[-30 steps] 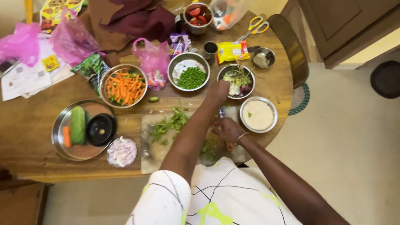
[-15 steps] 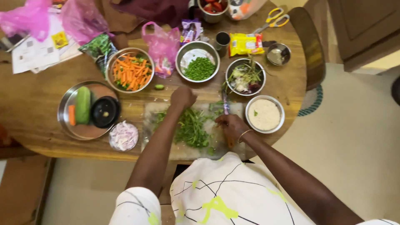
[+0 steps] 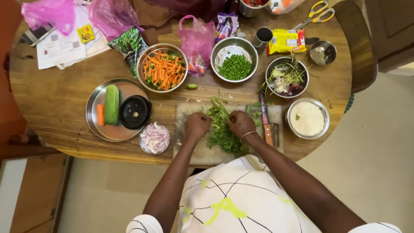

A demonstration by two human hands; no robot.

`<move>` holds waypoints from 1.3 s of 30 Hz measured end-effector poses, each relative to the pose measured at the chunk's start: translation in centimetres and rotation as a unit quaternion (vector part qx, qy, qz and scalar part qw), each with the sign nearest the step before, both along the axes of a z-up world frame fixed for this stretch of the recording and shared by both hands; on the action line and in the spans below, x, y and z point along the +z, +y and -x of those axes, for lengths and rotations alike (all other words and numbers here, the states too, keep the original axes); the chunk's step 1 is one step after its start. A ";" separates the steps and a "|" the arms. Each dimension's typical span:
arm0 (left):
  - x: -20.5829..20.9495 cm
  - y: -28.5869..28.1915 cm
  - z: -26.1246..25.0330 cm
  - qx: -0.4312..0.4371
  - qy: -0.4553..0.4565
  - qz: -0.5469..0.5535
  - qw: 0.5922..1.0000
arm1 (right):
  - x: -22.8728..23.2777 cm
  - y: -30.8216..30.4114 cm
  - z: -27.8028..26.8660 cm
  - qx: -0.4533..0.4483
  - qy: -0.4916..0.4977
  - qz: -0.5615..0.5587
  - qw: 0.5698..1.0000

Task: The person prepares cilantro by hand, picking individual leaves and stems from a bunch and placing them into a bowl containing other chopped vegetables.

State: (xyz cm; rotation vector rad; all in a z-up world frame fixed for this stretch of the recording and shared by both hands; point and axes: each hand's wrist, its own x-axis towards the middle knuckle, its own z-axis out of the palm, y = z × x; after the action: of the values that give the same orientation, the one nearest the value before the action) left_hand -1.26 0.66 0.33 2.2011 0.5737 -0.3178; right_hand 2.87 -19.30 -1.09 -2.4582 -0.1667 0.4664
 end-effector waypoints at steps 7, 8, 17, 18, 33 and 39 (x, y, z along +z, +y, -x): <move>-1.7 -0.8 1.5 -0.026 -0.065 0.074 0.995 | 1.4 -1.2 1.2 -0.010 0.045 -0.085 0.995; -1.7 -1.1 1.7 -0.028 -0.121 0.089 0.988 | 2.0 -1.3 1.4 -0.039 0.039 -0.060 0.997; -3.2 -3.6 0.1 -0.030 -0.097 0.317 0.943 | 5.8 -2.7 2.6 -0.099 0.093 -0.102 0.985; -3.5 -3.8 -0.2 -0.010 0.033 0.455 0.890 | 6.4 -2.7 2.6 -0.109 0.109 -0.064 0.986; -5.6 -7.1 0.6 -0.024 -0.051 0.594 0.802 | 12.5 -3.1 3.4 -0.033 0.081 0.036 0.995; -4.6 -6.4 0.5 -0.042 0.025 0.580 0.814 | 6.3 -5.3 2.5 -0.065 0.182 -0.196 0.961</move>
State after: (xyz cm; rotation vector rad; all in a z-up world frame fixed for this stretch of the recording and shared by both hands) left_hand -1.72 -5.71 -4.30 1.0184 0.1822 -0.5804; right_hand 0.37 -24.60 5.17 -1.9456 0.0522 0.7407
